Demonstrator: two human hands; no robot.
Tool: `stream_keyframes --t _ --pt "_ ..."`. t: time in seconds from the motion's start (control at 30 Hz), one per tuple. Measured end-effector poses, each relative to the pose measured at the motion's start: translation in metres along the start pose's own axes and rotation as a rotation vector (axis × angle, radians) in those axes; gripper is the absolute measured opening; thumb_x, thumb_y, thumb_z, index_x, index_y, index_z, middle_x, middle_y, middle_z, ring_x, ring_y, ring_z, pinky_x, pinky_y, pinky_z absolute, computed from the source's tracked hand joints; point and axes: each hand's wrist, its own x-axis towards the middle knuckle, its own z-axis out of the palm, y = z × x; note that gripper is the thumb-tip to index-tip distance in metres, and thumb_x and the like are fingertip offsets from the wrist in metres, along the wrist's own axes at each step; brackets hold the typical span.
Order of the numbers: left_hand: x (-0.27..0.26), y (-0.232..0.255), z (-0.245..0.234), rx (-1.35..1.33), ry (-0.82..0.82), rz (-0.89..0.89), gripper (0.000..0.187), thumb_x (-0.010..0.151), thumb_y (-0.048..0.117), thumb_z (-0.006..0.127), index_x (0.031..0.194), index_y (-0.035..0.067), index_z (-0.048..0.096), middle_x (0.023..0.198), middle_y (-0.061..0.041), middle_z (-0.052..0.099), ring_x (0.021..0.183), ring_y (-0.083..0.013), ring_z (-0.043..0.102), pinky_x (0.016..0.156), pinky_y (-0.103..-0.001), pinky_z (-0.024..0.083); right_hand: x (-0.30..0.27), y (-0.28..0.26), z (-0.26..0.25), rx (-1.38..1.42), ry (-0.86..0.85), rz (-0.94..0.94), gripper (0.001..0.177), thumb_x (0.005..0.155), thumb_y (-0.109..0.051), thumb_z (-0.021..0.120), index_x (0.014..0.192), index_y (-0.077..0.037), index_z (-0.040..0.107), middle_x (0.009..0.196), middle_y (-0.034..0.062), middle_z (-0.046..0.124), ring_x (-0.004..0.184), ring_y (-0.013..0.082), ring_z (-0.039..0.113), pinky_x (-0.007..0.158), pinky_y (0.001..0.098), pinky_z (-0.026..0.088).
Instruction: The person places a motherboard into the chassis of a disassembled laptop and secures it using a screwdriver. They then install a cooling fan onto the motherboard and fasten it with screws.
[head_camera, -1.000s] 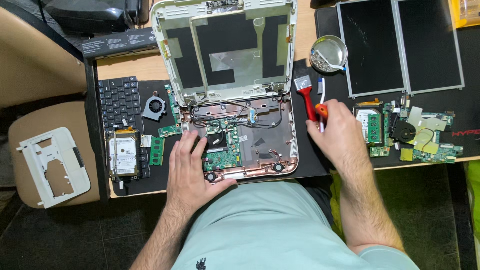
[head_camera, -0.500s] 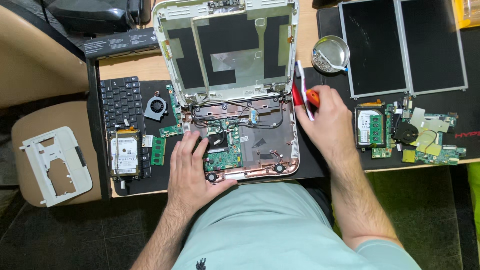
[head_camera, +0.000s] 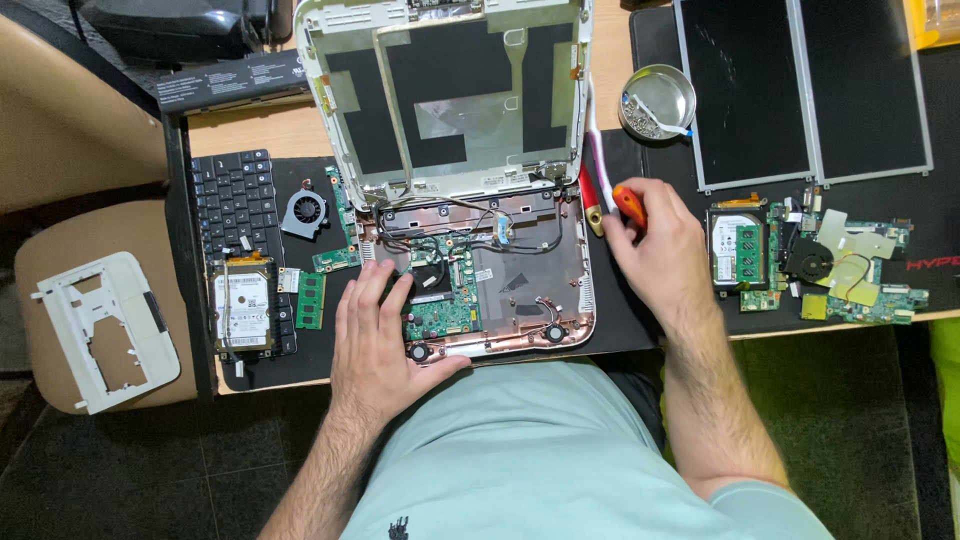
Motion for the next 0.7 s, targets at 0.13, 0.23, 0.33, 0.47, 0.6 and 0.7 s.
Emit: stream_keyframes --t 0.13,0.23,0.33,0.47,0.6,0.7 --pt "0.000 0.000 0.001 -0.003 0.006 -0.010 0.133 0.077 0.089 0.099 0.174 0.008 0.057 0.184 -0.023 0.050 0.176 -0.0500 0.046 0.147 -0.069 0.033 -0.005 0.003 0.001 0.062 -0.042 0.014 0.054 0.097 -0.006 0.098 0.145 -0.010 0.074 0.113 0.0088 0.073 0.082 0.0247 0.083 0.082 0.0419 0.068" --pt "0.000 0.000 0.001 -0.005 0.005 0.000 0.133 0.077 0.088 0.100 0.174 0.008 0.058 0.183 -0.023 0.050 0.176 -0.0506 0.046 0.147 -0.070 0.032 -0.003 0.002 0.006 0.093 -0.056 -0.032 0.056 0.094 0.002 0.096 0.145 -0.006 0.074 0.116 0.0123 0.073 0.081 0.0280 0.085 0.081 0.0456 0.068" --pt "0.002 0.000 0.000 0.004 0.012 0.007 0.131 0.078 0.087 0.100 0.174 0.008 0.058 0.183 -0.023 0.050 0.176 -0.0508 0.046 0.147 -0.069 0.033 0.003 -0.003 0.008 0.094 -0.038 -0.073 0.054 0.097 0.004 0.096 0.145 -0.006 0.073 0.121 0.0102 0.072 0.085 0.0268 0.085 0.089 0.0457 0.068" --pt "0.001 0.000 0.000 -0.009 0.012 0.002 0.133 0.077 0.087 0.100 0.174 0.007 0.058 0.183 -0.024 0.050 0.176 -0.0513 0.046 0.147 -0.070 0.033 0.008 0.000 -0.001 0.063 -0.012 -0.086 0.053 0.097 -0.007 0.101 0.144 -0.008 0.075 0.118 0.0147 0.076 0.097 0.0398 0.086 0.092 0.0533 0.067" --pt "0.002 0.000 0.001 -0.006 0.013 0.000 0.132 0.077 0.088 0.100 0.174 0.008 0.058 0.183 -0.023 0.051 0.176 -0.0505 0.046 0.147 -0.070 0.032 0.032 0.019 -0.007 -0.119 0.117 -0.066 0.044 0.108 -0.005 0.097 0.150 -0.006 0.083 0.111 0.0237 0.087 0.102 0.0535 0.087 0.091 0.0588 0.067" --pt "0.001 0.000 0.001 -0.010 0.018 0.008 0.133 0.077 0.087 0.099 0.175 0.008 0.058 0.183 -0.023 0.051 0.176 -0.0508 0.047 0.147 -0.070 0.033 0.055 0.031 -0.002 -0.308 0.131 -0.032 0.042 0.110 -0.014 0.098 0.151 -0.013 0.087 0.119 0.0175 0.090 0.110 0.0472 0.089 0.096 0.0603 0.070"
